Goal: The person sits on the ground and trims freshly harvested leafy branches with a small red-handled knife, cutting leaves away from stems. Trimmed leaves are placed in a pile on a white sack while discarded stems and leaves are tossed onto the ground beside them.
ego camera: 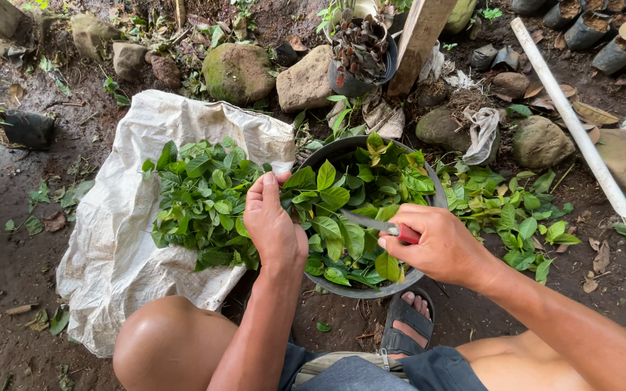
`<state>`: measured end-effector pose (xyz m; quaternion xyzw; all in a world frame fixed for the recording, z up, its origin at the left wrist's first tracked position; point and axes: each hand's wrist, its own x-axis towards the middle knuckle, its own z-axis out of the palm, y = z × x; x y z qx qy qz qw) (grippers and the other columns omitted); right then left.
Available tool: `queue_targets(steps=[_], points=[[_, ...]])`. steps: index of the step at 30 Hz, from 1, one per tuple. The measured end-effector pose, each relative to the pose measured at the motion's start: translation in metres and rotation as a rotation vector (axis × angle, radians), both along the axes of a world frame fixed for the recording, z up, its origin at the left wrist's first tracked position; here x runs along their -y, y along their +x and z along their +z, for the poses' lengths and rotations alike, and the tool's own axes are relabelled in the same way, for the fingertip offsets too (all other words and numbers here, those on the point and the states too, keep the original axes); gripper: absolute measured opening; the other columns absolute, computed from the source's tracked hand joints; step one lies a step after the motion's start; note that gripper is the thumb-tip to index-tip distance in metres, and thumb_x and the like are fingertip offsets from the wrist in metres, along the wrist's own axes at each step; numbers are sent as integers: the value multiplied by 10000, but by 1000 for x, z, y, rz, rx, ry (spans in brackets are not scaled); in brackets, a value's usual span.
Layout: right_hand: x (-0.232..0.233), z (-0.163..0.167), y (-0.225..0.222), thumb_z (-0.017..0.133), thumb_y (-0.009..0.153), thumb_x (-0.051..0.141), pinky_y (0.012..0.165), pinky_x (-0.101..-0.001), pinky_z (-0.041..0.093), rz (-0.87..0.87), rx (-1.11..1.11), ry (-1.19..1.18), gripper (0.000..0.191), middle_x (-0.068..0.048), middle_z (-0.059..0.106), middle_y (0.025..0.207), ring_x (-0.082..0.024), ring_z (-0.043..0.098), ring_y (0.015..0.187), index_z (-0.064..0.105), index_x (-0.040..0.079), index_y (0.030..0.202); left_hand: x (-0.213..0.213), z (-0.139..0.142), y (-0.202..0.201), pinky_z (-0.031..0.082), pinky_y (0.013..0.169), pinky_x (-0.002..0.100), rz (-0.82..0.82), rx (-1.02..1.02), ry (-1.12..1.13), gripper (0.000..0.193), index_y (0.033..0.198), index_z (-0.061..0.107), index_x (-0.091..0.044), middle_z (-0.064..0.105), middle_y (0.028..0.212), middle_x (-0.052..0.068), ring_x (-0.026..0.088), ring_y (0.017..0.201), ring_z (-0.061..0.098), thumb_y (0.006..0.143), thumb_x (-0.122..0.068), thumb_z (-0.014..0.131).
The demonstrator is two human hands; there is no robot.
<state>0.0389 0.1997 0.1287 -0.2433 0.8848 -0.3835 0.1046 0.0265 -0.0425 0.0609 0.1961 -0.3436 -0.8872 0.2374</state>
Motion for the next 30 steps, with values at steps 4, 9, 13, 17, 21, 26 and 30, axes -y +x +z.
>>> queue_targets(steps=[4,9,13,17,21,26,30], points=[[2,-7,0,765,831,208,528,-308,422,-50,218,-72,171,-23,503,630,-108,473,575,733,40,829,-2,0,0,577,815,312,14,-38,-21,139,1072,607,-4,709,996,96,144,868,664,1061,-141,586],[5,-18,-1,724,847,147,514,-297,400,-178,216,-119,120,-1,514,614,-79,458,569,708,38,800,-8,19,6,573,830,313,-12,-70,-9,131,1074,587,-19,701,999,97,139,880,660,1074,-149,578],[0,-31,-11,684,881,110,530,-270,398,-304,-8,-237,104,32,556,663,-50,469,609,677,47,800,-29,42,20,578,845,337,-35,-179,-46,115,1079,544,-43,688,949,112,212,903,728,1070,-157,543],[-22,-49,-22,664,925,120,561,-261,415,-453,-44,-277,111,40,566,699,-44,486,637,671,41,848,-44,50,28,593,912,377,-20,-284,-125,111,1090,533,-28,671,969,105,229,911,724,1098,-137,549],[-66,-58,-34,658,1032,164,606,-274,442,-661,-146,-127,210,-4,585,717,-64,503,681,666,20,880,15,53,23,595,903,380,147,-241,-289,86,1091,527,-29,639,963,95,215,878,696,1107,-111,550],[-142,-49,-20,680,1066,208,559,-317,423,-824,-33,177,307,-24,577,665,-111,532,640,694,-38,884,119,48,16,579,796,360,323,179,-649,260,1133,515,-36,604,1026,64,173,886,632,1054,-222,679],[-163,-51,-16,741,957,254,493,-300,376,-900,-86,41,337,46,528,711,-75,459,585,664,-2,1163,84,4,18,541,851,394,82,348,-1419,166,1064,698,-32,692,1052,120,246,941,663,992,-181,698]])
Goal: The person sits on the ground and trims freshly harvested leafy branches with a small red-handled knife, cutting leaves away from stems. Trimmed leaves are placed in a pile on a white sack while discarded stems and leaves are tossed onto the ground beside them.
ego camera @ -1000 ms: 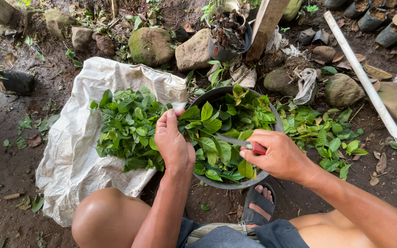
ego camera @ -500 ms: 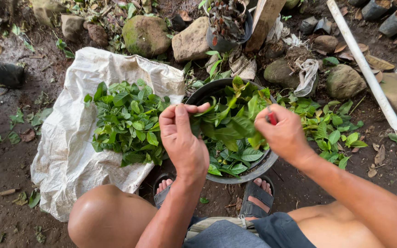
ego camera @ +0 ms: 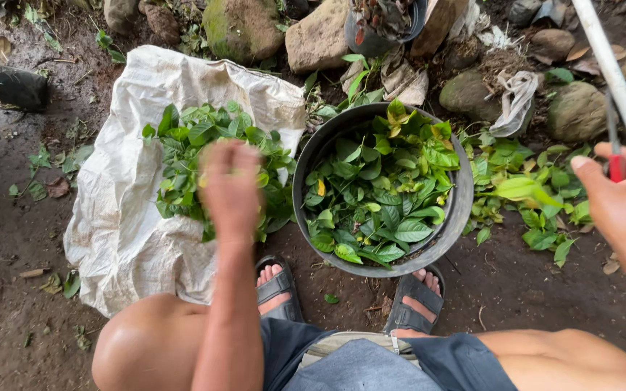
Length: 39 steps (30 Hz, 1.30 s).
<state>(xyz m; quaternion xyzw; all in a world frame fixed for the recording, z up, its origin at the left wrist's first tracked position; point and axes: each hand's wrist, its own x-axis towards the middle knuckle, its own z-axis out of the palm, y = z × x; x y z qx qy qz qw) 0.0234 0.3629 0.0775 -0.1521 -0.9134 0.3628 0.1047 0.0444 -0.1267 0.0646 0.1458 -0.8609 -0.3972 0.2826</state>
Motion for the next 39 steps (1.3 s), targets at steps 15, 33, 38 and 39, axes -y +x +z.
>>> queue_targets(steps=[15,33,38,39], points=[[64,22,-2,791,928,361,523,-340,365,301,251,115,411,-32,495,603,-143,451,555,771,135,1271,-92,-73,-6,462,868,427,-491,612,-703,105,969,699,-93,750,903,107,298,946,687,867,-96,675],[146,58,6,774,912,174,754,-216,482,848,-182,-301,280,16,664,962,-42,573,829,709,23,1138,-94,48,13,518,904,250,-760,-44,548,142,1085,742,24,701,1120,62,136,1031,653,956,-35,748],[140,55,5,719,937,254,606,-182,414,646,-38,-507,355,77,577,815,-11,470,679,699,60,1234,-99,59,20,545,866,232,-598,-246,428,178,1134,705,-21,713,1081,25,100,963,672,971,-20,777],[138,54,3,703,941,282,583,-175,425,639,-46,-535,379,97,573,787,0,483,658,681,72,1256,-101,62,21,538,854,226,-561,-239,470,251,1187,683,-30,695,1054,18,92,946,651,953,-21,773]])
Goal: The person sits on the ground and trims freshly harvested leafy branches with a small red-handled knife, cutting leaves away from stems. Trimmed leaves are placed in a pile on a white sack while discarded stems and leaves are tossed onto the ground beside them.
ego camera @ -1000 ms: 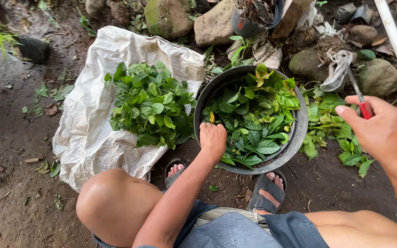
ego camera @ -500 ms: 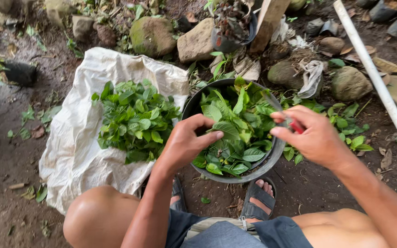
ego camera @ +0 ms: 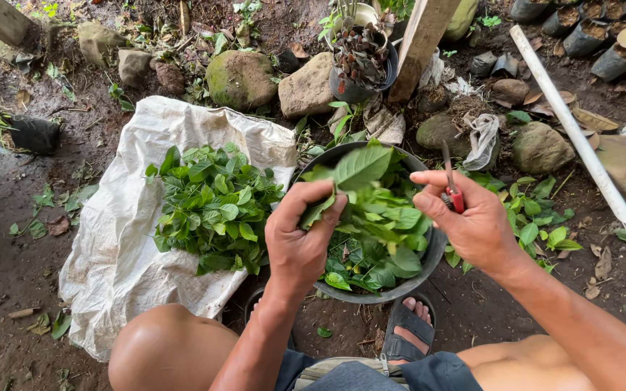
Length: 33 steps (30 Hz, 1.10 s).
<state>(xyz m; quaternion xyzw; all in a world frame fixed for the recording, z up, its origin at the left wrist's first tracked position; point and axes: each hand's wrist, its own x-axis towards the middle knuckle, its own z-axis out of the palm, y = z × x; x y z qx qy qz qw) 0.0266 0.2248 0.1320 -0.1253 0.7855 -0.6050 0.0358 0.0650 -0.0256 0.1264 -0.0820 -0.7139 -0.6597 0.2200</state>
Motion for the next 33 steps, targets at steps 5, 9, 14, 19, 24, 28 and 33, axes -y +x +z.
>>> queue_targets(steps=[5,9,14,19,24,28,33], points=[[-12,6,-2,672,937,463,536,-211,284,8,-68,127,523,93,392,713,-22,345,627,693,56,1263,-20,6,-3,484,793,225,0,16,19,398,1345,648,-39,612,959,22,99,874,570,958,-13,737],[-17,19,4,526,966,635,520,-210,308,50,-222,191,678,88,424,721,-20,386,623,687,47,1262,-32,3,1,491,802,246,-79,-9,-35,280,1290,682,-45,662,1006,40,125,895,610,1012,-18,692],[-5,37,6,561,945,605,494,-260,464,106,-525,482,577,24,606,705,-83,599,582,716,71,1101,-43,-4,8,487,818,247,-192,77,13,194,1235,679,-29,644,1006,37,121,911,605,1047,-20,633],[7,47,6,670,865,564,496,-332,485,126,-681,628,487,-15,635,695,-180,654,588,723,92,970,-54,-15,14,486,831,228,-302,201,208,181,1226,620,-29,661,1070,-7,60,947,575,1053,-59,578],[9,50,7,694,837,574,495,-345,489,126,-705,664,499,-12,632,679,-192,660,588,721,90,957,-59,-25,16,464,755,215,-309,254,258,137,1192,611,-30,600,974,-28,42,873,526,1070,-90,607],[8,49,7,689,837,570,495,-349,489,124,-682,672,490,-14,632,678,-197,660,589,721,95,952,-59,-27,15,463,757,211,-308,237,255,108,1153,635,-24,607,976,-33,39,873,525,1064,-81,613],[7,48,5,680,842,570,499,-352,486,141,-660,673,478,-20,627,671,-208,656,587,717,102,936,-58,-22,16,462,758,206,-342,290,273,105,1127,649,-31,611,937,-57,30,860,522,1059,-105,616]])
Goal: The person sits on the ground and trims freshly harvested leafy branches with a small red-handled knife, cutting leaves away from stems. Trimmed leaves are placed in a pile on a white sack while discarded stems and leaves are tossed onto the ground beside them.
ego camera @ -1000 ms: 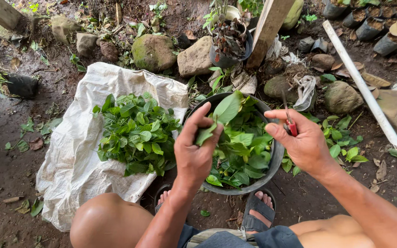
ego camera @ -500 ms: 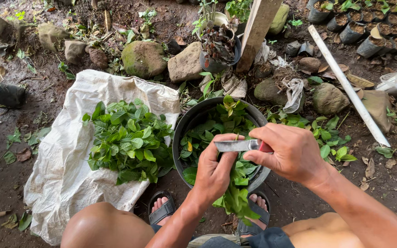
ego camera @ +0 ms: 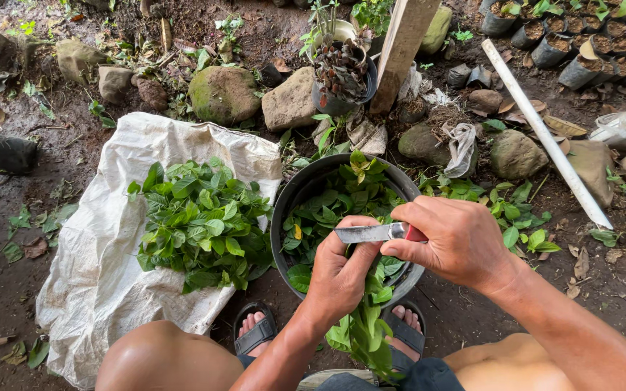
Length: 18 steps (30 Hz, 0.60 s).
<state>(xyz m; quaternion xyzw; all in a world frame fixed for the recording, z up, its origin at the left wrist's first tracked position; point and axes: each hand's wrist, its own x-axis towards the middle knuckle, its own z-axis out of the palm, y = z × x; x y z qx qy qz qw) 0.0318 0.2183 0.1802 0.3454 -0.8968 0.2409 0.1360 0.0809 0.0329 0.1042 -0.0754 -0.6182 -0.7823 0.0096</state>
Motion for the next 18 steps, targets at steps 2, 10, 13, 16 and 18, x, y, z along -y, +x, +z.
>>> queue_targets(steps=[2,10,13,16,18], points=[[-2,-1,-2,676,841,570,494,-341,491,18,35,-6,474,-15,630,668,-197,657,578,717,106,930,1,2,1,465,770,205,-21,0,-10,115,1130,647,-32,617,932,-61,27,865,524,1061,-116,612],[-19,-24,-16,632,887,592,514,-327,493,58,-13,-18,484,-9,629,690,-182,643,582,702,114,924,-1,10,-3,463,600,216,-94,181,180,105,1094,641,-46,607,852,-47,32,723,545,1037,-133,627],[-33,-26,-27,590,963,561,513,-286,454,-42,50,-124,463,19,591,703,-133,577,579,698,110,963,4,14,1,462,554,225,-102,221,200,127,1056,647,-36,622,821,-24,58,651,561,1024,-158,632],[-47,-21,-31,613,922,489,435,-260,342,-166,383,-326,449,56,479,586,-77,442,482,721,69,1039,12,13,-4,499,594,233,-131,223,197,148,1047,665,-30,635,823,-9,69,670,588,1025,-174,637],[-42,-23,-18,718,831,396,410,-262,246,-97,559,-366,430,48,429,538,-73,353,433,750,59,1095,14,11,-4,516,649,232,-140,212,196,154,1054,675,-28,640,844,-9,68,724,610,1034,-176,637]])
